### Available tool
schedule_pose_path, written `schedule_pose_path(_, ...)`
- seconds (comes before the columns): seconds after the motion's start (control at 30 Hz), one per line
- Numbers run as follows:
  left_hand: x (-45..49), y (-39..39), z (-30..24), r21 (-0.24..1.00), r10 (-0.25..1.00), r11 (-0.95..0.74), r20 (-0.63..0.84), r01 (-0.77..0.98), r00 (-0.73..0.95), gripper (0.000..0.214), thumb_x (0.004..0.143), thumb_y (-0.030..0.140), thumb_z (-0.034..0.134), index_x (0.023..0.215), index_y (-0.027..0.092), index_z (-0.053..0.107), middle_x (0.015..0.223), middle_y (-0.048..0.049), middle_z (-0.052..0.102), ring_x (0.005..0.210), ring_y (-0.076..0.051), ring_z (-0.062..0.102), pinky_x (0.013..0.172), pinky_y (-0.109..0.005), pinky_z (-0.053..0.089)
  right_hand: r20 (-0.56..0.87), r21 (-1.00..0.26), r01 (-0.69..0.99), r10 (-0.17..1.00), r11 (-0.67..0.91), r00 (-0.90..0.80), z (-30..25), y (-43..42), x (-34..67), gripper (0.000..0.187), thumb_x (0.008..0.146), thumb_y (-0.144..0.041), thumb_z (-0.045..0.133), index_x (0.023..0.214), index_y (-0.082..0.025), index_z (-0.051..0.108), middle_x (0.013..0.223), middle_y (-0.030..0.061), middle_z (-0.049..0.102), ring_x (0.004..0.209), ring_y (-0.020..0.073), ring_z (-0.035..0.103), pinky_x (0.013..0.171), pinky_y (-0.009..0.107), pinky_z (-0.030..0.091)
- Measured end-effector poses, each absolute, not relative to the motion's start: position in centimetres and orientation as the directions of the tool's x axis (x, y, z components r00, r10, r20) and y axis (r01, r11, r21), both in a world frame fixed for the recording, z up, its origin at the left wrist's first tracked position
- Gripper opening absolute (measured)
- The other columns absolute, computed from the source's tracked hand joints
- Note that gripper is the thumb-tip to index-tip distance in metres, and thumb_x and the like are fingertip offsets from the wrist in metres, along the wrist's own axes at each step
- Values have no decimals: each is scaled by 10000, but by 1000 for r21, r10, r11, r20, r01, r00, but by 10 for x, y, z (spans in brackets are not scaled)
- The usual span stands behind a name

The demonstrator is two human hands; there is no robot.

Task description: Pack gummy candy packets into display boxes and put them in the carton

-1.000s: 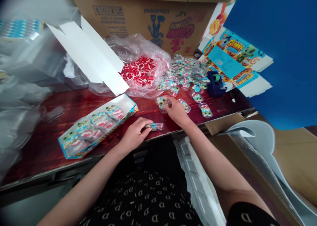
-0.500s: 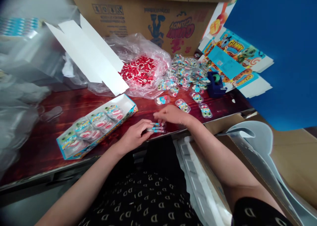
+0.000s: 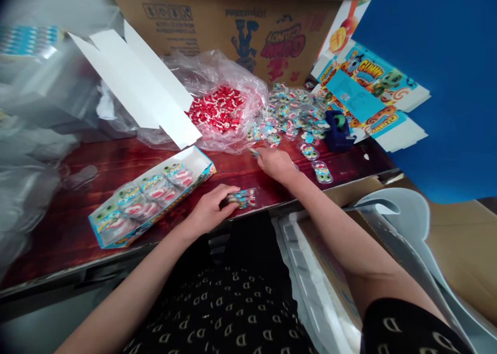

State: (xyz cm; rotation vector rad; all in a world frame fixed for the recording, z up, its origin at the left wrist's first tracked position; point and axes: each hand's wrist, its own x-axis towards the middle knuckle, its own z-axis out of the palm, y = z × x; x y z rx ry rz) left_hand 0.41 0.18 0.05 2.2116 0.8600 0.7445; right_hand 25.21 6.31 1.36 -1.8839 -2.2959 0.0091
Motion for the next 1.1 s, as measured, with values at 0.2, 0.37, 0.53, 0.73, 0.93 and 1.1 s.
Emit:
schedule_pose_path(0.2, 4, 1, 2, 707, 723, -607, 303, 362, 621, 306, 872, 178, 615, 1178, 194, 597, 1478, -159, 441, 1241, -233, 565, 1051, -432, 479, 22, -685, 698, 964, 208, -265, 16, 40, 246, 311, 926, -349, 490, 1068, -226, 738, 980, 20, 770, 873, 192, 697, 817, 298, 509)
schedule_pose_path(0.37, 5, 1, 1, 653, 710, -649, 335, 391, 620, 323, 856, 155, 618, 1177, 189, 604, 1597, -170, 266, 1353, -277, 471, 1099, -499, 430, -10, -817, 552, 953, 167, -304, 20, 14, 232, 269, 868, -393, 597, 1003, -240, 772, 955, -1, 778, 871, 191, 706, 820, 309, 529)
schedule_pose_path(0.53, 5, 4, -2, 571, 661, -718, 381, 398, 646, 274, 861, 177, 626, 1133, 147, 628, 1512, -209, 397, 1389, -329, 406, 1118, -521, 387, 36, -820, 541, 962, 183, -271, 19, -3, 225, 263, 898, -367, 568, 966, -223, 777, 920, 13, 777, 837, 181, 704, 803, 302, 521)
schedule_pose_path(0.73, 5, 6, 1, 635, 641, -694, 331, 339, 692, 250, 882, 174, 588, 1131, 202, 598, 1095, -59, 663, 1007, -173, 647, 916, -326, 534, -17, -866, 493, 979, 87, -204, 20, -16, 228, 426, 920, -529, 513, 873, -192, 770, 849, 32, 762, 809, 196, 698, 746, 304, 531)
schedule_pose_path(0.93, 5, 2, 4, 654, 673, -652, 268, 384, 689, 428, 898, 178, 542, 1321, 237, 510, 1251, -52, 642, 1143, -185, 622, 1019, -337, 490, 242, -502, 865, 956, -24, 167, 19, 6, 281, 341, 932, -423, 507, 1021, -193, 743, 1059, 123, 746, 1000, 295, 677, 897, 412, 501)
schedule_pose_path(1.1, 4, 1, 1, 691, 738, -569, 190, 446, 647, 566, 879, 244, 594, 1415, 241, 415, 1275, -61, 636, 1148, -203, 624, 1031, -361, 488, 157, -265, 953, 968, -148, 194, 8, 21, 307, 348, 870, -321, 582, 1124, -112, 695, 1051, 208, 717, 1011, 336, 650, 875, 439, 483)
